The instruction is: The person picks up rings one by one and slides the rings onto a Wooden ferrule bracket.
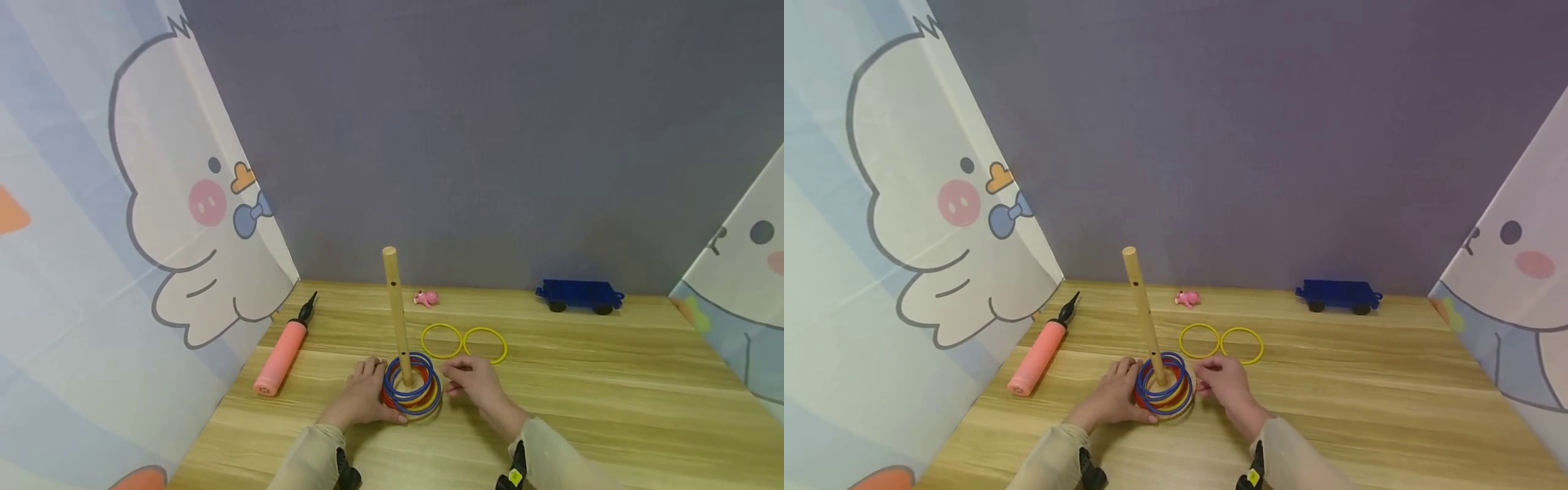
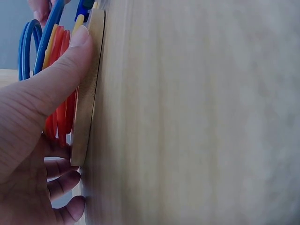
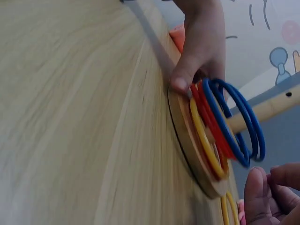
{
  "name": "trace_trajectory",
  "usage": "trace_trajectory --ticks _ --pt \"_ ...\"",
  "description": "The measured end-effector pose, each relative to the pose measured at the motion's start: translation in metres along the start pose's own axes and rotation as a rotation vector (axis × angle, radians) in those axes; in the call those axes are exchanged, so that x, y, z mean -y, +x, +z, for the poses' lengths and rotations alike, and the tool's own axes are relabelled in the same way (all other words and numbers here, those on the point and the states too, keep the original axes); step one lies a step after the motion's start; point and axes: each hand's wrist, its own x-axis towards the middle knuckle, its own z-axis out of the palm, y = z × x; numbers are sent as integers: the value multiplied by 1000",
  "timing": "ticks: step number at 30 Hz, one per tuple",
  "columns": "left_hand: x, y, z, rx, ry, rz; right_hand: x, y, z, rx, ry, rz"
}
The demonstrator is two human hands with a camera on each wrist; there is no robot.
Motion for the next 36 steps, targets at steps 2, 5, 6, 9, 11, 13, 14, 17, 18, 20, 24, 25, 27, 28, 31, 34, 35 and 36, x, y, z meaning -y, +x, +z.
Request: trace_trajectory --ticks 2,5,6,9,11,13,14,17,18,20,24,25,27,28,31,34,35,36 --pt "0 0 -1 1 2 1 -2 1 -5 -28 -6 11" --pt "0 0 -2 5 1 1 -4 3 -14 -75 -10 24" --pt "0 0 -2 6 2 1 -5 4 -17 -92 -16 26" --pt "0 0 -3 12 -3 -3 -9 9 -28 -141 -32 21" --pt "0 0 -3 15 -4 -6 -11 12 -36 -166 -46 22" --pt "1 0 -3 18 -3 -8 -15 15 -44 -186 -50 24" --pt "1 0 -3 19 -2 -7 -16 16 -48 -194 -54 28" --pt "1 -1 -3 23 -2 -6 -20 20 -59 -210 -64 28" --pt "1 -1 -3 25 -2 -4 -20 21 -62 -215 -70 28" --pt "1 -1 -3 26 -4 -3 -21 23 -68 -226 -98 27" --pt "0 -2 -4 32 0 -6 -21 28 -77 -242 -158 36" --pt "-1 -2 -4 32 -1 -6 -22 29 -79 -244 -176 35" --pt "-2 -2 -4 34 -5 -5 -22 30 -83 -247 -208 41" --pt "-3 -2 -5 34 -9 -3 -22 31 -84 -249 -221 42" --pt "-4 -2 -5 32 -11 1 -23 33 -88 -257 -256 53" --pt "-5 -1 -5 30 -6 0 -24 35 -91 -252 -284 58" --pt "-5 -1 -5 30 -3 0 -24 37 -92 -251 -295 62" --pt "-5 -1 -5 29 -3 0 -25 38 -92 -249 -309 65"
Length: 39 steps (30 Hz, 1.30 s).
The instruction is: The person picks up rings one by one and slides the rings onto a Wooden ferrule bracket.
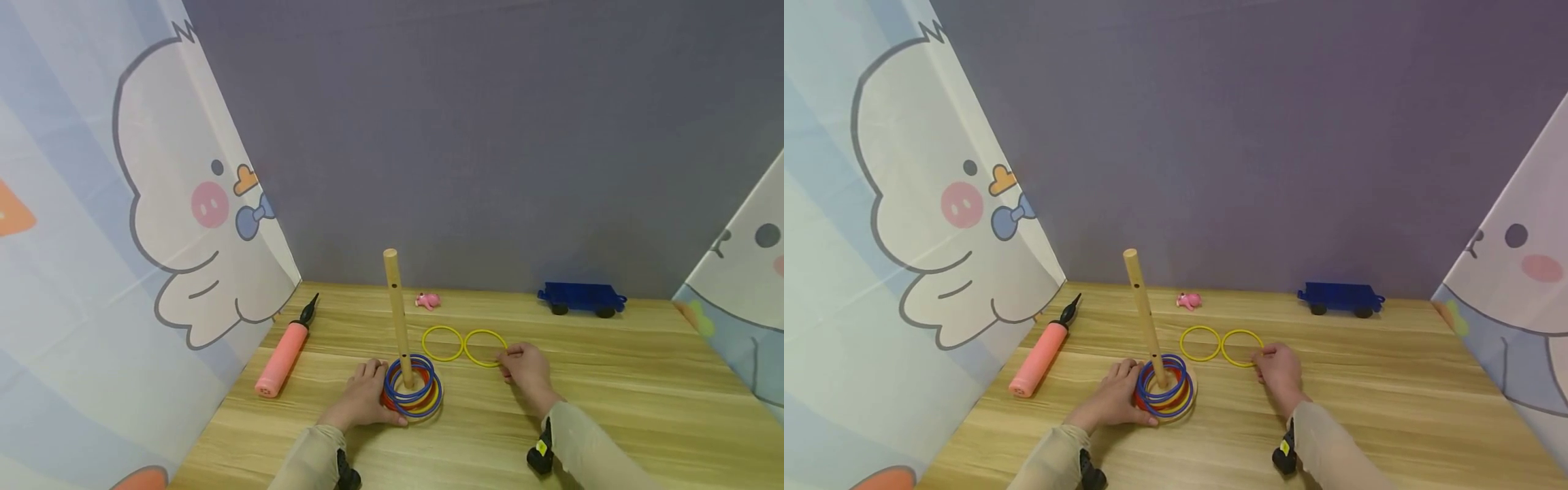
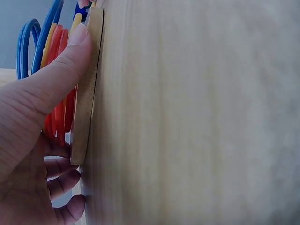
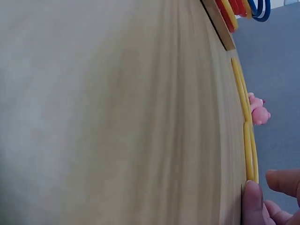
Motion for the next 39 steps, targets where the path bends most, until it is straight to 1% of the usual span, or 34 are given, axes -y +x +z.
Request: trace_trajectory --ticks 3,8,11,17,19,26,29,34,39 --pt "-1 0 0 1 -3 -2 0 1 -2 4 -68 -8" --pt "-2 0 2 -1 -8 0 2 0 -9 26 -238 -27" --pt "-2 0 2 -7 -7 -1 3 1 -12 41 -310 -36" --pt "-1 1 2 -13 -11 1 7 2 -15 49 -370 -43" --pt "-1 1 3 -14 -14 1 7 1 -16 50 -404 -64" --pt "1 2 3 -13 -1 6 6 -2 -18 41 -559 -186" --pt "1 2 3 -11 4 9 5 -4 -19 65 -585 -202" --pt "1 2 2 -3 0 5 5 -7 -21 104 -581 -201" --pt "1 2 1 0 3 -2 5 -12 -23 131 -565 -226"
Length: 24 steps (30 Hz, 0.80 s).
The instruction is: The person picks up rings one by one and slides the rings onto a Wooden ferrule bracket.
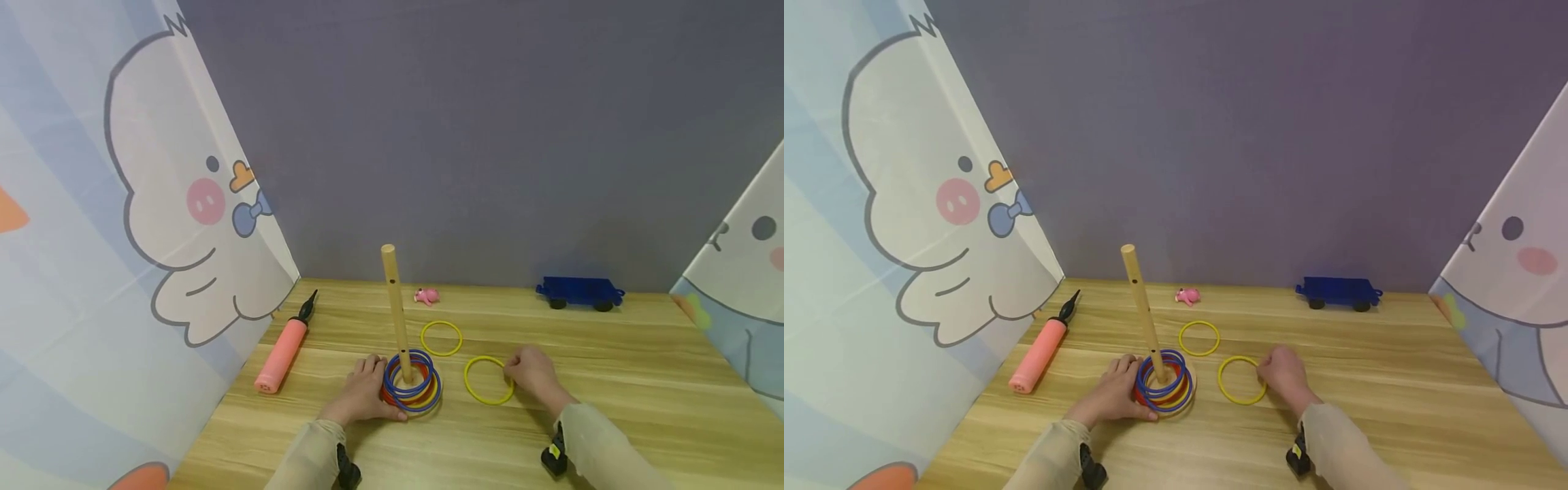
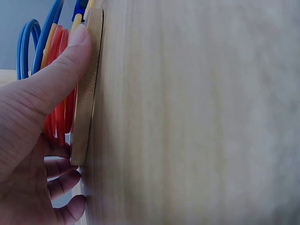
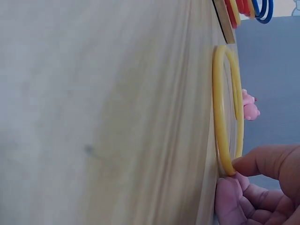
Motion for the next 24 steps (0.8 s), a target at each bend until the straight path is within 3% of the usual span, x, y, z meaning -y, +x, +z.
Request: trace_trajectory --ticks 6,13,24 --pt "-1 -1 -2 -5 -14 -2 1 -5 -1 10 45 -24" --pt "-2 -1 -3 3 -9 -5 -1 -9 0 48 110 27" --pt "-2 -2 -1 0 -7 -4 3 -17 -3 102 339 97"
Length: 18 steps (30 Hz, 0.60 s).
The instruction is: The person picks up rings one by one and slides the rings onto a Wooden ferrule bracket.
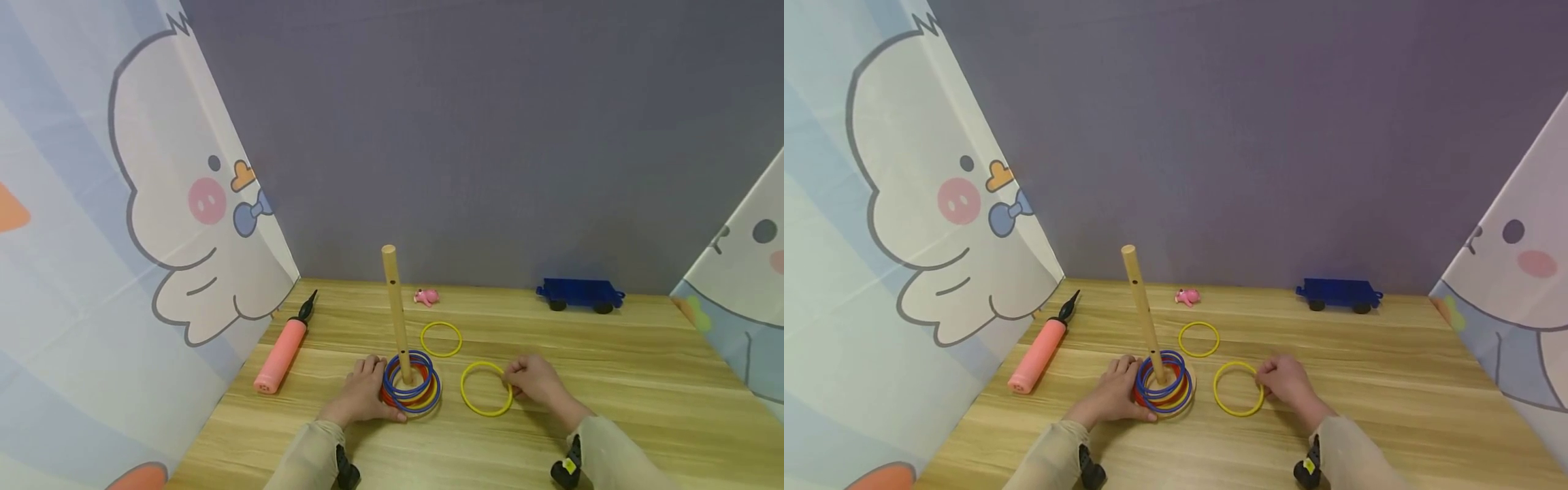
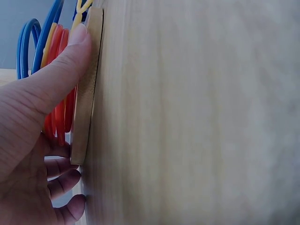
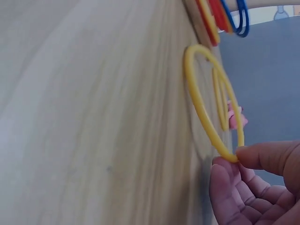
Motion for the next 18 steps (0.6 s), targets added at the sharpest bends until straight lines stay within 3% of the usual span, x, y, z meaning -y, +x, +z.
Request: trace_trajectory --ticks 4,11,18 --pt "-1 0 0 0 3 0 8 -5 -5 46 130 1" --pt "-1 1 0 4 10 0 26 -7 -24 154 315 -88" --pt "-1 -1 -1 -7 13 0 55 -14 -35 124 368 -83"
